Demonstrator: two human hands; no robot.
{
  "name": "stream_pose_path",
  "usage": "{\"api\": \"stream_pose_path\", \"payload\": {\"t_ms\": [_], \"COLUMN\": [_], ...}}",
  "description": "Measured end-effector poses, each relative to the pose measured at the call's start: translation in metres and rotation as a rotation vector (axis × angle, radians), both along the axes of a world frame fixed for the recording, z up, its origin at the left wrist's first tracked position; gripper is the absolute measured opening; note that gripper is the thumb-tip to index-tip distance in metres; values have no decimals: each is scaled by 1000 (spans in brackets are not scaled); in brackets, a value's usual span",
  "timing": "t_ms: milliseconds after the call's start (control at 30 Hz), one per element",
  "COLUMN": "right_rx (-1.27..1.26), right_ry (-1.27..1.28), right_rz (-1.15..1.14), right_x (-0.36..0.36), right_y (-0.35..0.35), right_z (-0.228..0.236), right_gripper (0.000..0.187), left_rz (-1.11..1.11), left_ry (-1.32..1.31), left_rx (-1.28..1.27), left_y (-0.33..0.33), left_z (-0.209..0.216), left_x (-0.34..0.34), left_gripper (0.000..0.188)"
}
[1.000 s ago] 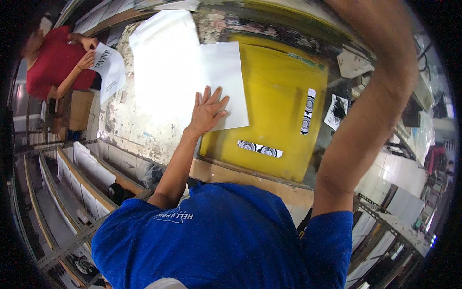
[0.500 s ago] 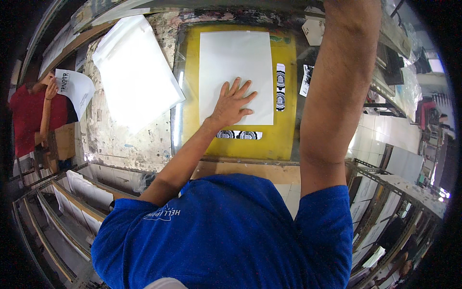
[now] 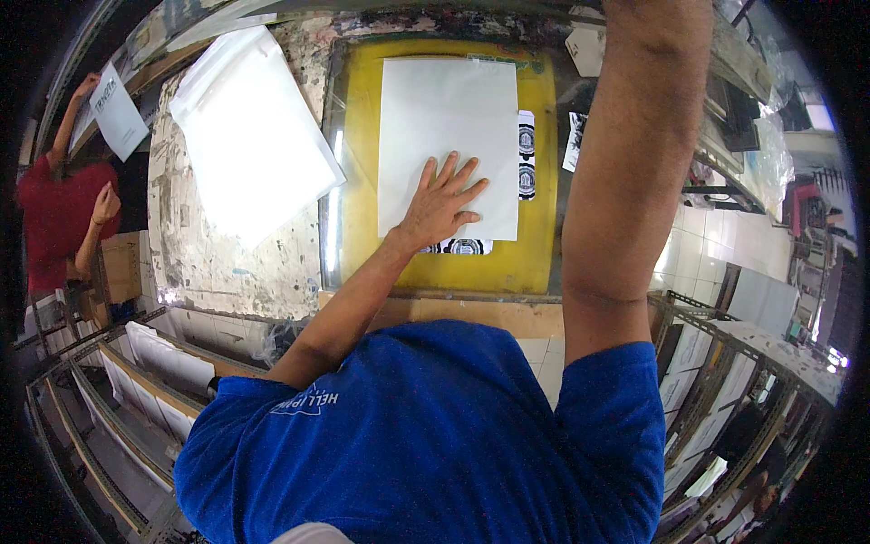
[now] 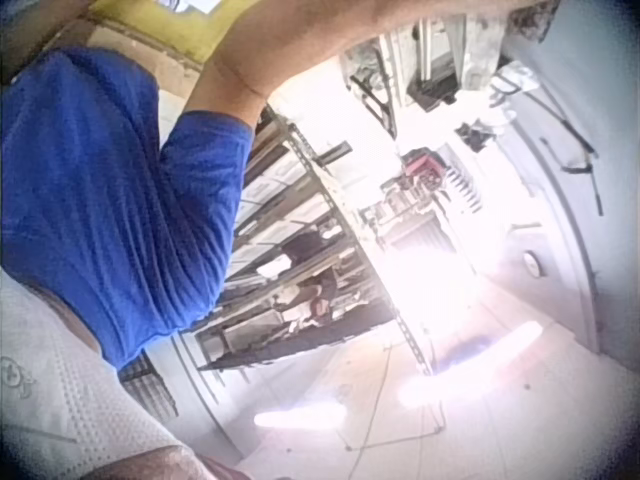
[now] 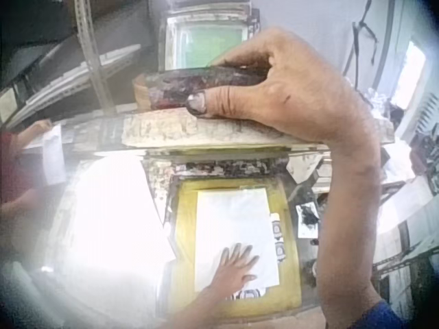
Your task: The person performs screen printing by placing a white bag on a yellow platen, lowering a screen frame, and using a squeegee to apply ink; they then lift the frame, remove the printed bag, and stack it to the side, repeating this process several times before pouring liquid onto the screen and wiping it by hand.
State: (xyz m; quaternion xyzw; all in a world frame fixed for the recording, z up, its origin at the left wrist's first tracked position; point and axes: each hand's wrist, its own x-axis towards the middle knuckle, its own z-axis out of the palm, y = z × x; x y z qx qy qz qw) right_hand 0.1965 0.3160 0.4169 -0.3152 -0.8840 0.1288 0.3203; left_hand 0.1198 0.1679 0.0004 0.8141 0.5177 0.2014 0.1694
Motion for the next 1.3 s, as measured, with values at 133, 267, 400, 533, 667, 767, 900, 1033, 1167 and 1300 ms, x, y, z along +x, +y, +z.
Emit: {"api": "stream_pose_path", "payload": {"t_ms": [133, 267, 400, 533, 667, 767, 900, 1033, 1167, 1300], "right_rx": [300, 145, 181, 203, -84, -177, -251, -217, -145, 9], "right_ry": [35, -24, -151, -140, -166, -79, -345, -442, -333, -310], "right_rz": [168, -85, 47, -58, -84, -8, -37, -123, -146, -171], "right_x": [9, 1, 49, 46, 43, 49, 43, 34, 21, 8], "right_y": [-9, -37, -52, -118, -137, -136, -154, -147, -96, -17], "right_z": [-26, -34, -83, -145, -209, -286, -320, -339, -356, -369], "right_gripper": [48, 44, 42, 53, 49, 56, 74, 79, 78, 81], "left_rz": [26, 386, 496, 714, 783, 773, 781, 821, 843, 814], "left_ry": [-41, -629, -1416, -1432, -1238, -905, -423, -282, -281, -326], "left_rx": [87, 208, 447, 177, -37, 0, 100, 94, 59, 83], "left_y": [3, -6, -30, -87, -140, -158, -160, -161, -163, -163], "left_z": [12, 85, 147, 153, 68, 17, 2, 1, 5, 10], "left_x": [-10, -44, -80, -101, -108, -114, -116, -116, -116, -116], "left_gripper": [61, 81, 124, 125, 115, 106, 104, 100, 97, 90]}}
